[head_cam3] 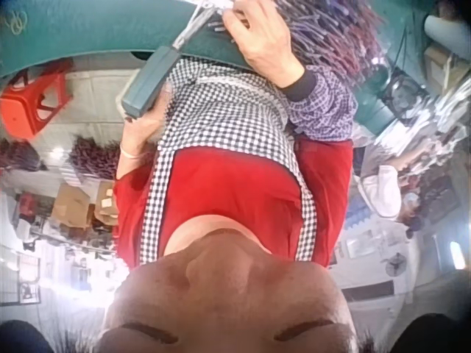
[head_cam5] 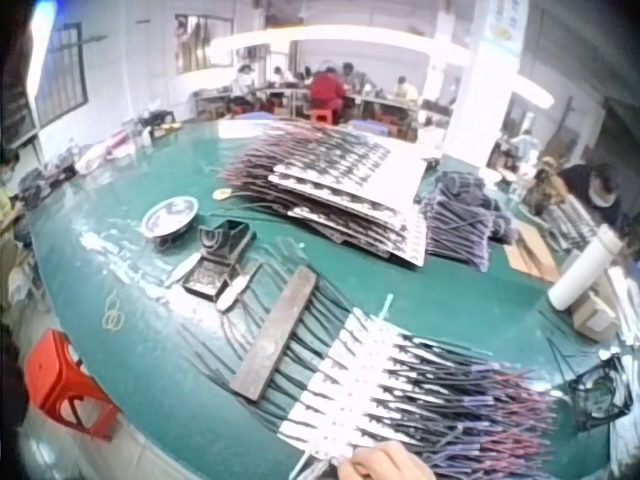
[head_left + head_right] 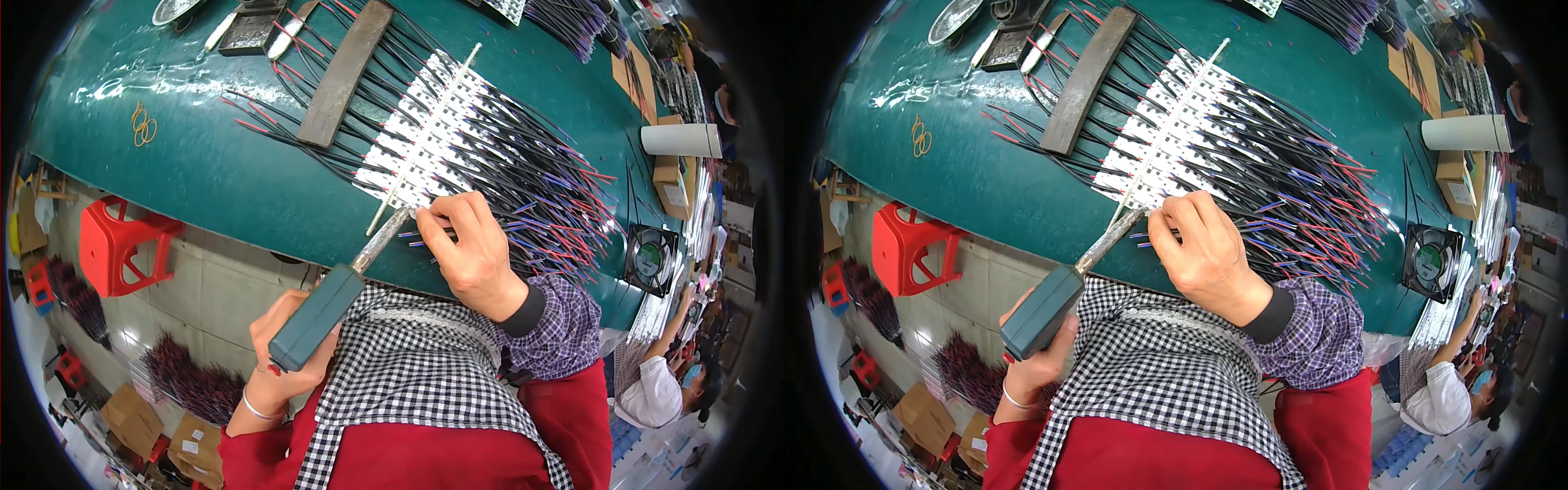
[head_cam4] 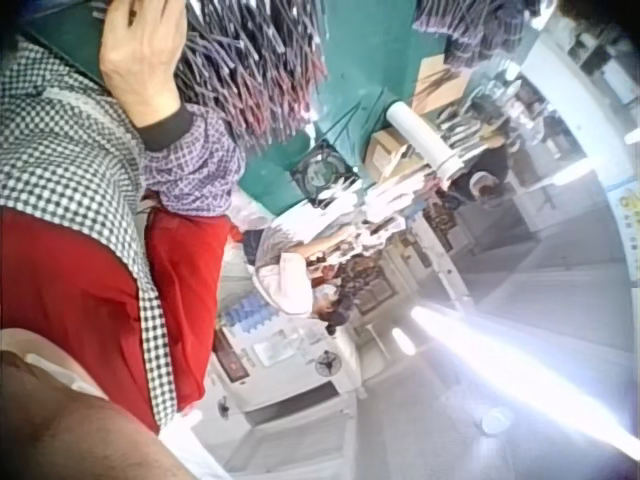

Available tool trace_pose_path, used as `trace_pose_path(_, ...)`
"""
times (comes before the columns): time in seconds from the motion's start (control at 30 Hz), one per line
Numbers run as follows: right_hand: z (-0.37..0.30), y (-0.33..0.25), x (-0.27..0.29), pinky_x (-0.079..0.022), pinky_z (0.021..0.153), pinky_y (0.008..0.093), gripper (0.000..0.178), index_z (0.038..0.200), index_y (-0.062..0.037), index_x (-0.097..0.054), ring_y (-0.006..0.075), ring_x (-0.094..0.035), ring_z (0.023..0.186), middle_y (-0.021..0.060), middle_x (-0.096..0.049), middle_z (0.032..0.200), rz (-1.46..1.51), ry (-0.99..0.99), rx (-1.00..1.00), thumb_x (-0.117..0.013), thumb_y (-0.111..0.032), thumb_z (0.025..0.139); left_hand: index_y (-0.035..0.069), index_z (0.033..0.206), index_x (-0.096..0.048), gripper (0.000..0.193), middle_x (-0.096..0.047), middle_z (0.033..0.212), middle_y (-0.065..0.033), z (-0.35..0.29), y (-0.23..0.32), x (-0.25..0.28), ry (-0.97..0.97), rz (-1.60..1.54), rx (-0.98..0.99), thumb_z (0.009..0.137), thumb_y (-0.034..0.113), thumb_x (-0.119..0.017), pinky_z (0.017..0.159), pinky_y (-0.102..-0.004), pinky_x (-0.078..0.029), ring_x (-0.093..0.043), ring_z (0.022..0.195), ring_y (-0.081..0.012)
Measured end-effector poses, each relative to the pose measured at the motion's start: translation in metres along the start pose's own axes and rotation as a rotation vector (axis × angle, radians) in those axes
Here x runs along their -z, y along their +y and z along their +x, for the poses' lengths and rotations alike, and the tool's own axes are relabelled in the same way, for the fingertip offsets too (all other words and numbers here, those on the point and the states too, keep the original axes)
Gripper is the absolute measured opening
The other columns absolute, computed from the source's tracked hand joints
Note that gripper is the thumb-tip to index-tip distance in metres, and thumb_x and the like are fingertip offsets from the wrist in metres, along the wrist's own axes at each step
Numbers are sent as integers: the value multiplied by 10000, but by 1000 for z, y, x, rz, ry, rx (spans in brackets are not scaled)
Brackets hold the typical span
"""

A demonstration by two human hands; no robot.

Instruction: The person aligns wires on circuit boards using a stick and by hand, organizes wire bundles on the table, and applies a handheld soldering tool to the wire connections.

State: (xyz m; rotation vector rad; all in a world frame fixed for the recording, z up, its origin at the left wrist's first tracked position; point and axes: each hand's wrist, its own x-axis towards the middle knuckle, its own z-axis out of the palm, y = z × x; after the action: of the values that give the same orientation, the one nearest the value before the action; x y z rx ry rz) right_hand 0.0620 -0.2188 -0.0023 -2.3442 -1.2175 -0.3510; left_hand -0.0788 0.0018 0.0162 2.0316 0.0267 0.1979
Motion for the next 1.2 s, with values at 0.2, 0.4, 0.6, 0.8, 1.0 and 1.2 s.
trace_pose_path(0.2,-1,-3,-1,-497,627,316,284,955,49,-643,249,-572,828,115,-557,931,-26,-15,4,-671,19,674,-25,851,-671,151,-628,780,-120,-9,-11,8,-105,43,96,720,-13,-745,589,-301,-497,-635,648,-231)
trace_pose_path(0.4,0,-2,-2,-497,620,312,286,950,50,-642,243,-570,818,114,-559,920,-48,-18,11,-661,-4,670,-24,906,-669,179,-638,767,-84,-11,-17,9,27,-105,209,750,5,-750,576,-284,-484,-596,617,-173)
trace_pose_path(0.6,3,1,1,-496,616,308,297,944,52,-640,238,-565,809,113,-559,907,-70,12,34,-648,-38,661,-76,1195,-549,475,-654,928,-134,44,7,44,427,-683,422,740,-32,-679,426,-247,-401,-505,496,-119)
trace_pose_path(0.8,-5,1,5,-496,652,319,341,1018,59,-638,250,-562,832,110,-557,934,16,-27,19,-629,-48,695,-111,1102,-590,291,-625,900,-130,116,-41,79,90,-773,463,859,46,-616,419,-221,-309,-408,475,-66)
trace_pose_path(1.0,-2,-1,67,-478,696,334,421,1186,12,-636,218,-598,780,65,-605,907,-127,18,-9,-616,-58,772,-120,1065,-622,269,-669,962,-161,187,-70,78,-23,-856,564,871,59,-670,446,-203,-392,-502,541,-92)
trace_pose_path(1.2,10,15,118,-463,534,326,441,1181,4,-639,206,-571,673,66,-531,800,-311,45,-189,-615,-8,741,-62,952,-634,242,-651,822,-98,207,-73,68,46,-550,640,861,129,-751,496,-231,-513,-619,632,-124)
